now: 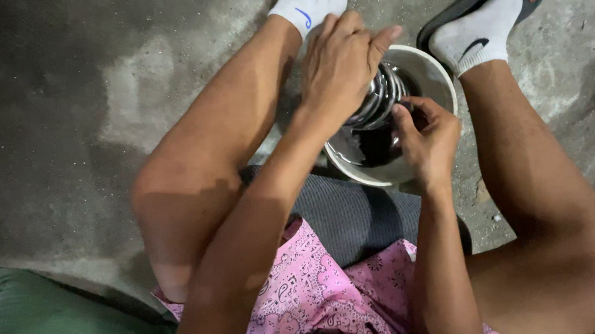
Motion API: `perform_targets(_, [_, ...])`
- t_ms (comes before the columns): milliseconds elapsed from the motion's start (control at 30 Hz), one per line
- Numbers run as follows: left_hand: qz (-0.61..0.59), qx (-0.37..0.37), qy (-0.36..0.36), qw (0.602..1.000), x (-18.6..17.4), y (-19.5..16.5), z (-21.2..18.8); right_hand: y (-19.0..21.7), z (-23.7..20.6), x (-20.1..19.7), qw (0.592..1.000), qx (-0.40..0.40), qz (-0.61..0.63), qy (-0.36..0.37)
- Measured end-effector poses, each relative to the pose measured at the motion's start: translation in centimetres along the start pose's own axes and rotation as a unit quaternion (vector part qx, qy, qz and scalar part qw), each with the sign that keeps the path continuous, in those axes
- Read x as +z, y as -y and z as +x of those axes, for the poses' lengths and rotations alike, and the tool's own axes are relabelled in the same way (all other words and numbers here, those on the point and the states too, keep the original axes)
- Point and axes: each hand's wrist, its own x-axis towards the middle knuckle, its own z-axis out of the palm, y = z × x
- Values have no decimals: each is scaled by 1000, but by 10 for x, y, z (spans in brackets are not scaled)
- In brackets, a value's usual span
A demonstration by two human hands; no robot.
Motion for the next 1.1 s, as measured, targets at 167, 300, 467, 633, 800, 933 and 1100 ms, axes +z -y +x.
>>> perform_targets(167, [-157, 84, 143, 974, -24, -1, -1, -6, 2, -3, 997, -24, 74, 17])
perform_targets(300, [-77, 141, 103, 982, -37, -13, -19, -15, 10, 0, 990, -27, 132, 28])
perform_targets(467, [-82, 4, 66, 994, -31, -21, -30, -10, 18, 9, 996, -60, 58, -15])
perform_targets(633, [-49, -63, 24, 997, -22, -18, -28, -10, -5, 9, 986, 9, 165, 15])
perform_targets(800, [-68, -27, 39, 997, -20, -19, -29, -29, 8, 13, 995, -79, 16, -53])
perform_targets(933, [-68, -38, 31, 996, -18, -22, -27, -38, 24, 10, 999, -14, 30, -25])
perform_targets(1100, [-69, -64, 43, 995, -15, -28, -26, -40, 3, 4, 992, 39, 120, 25])
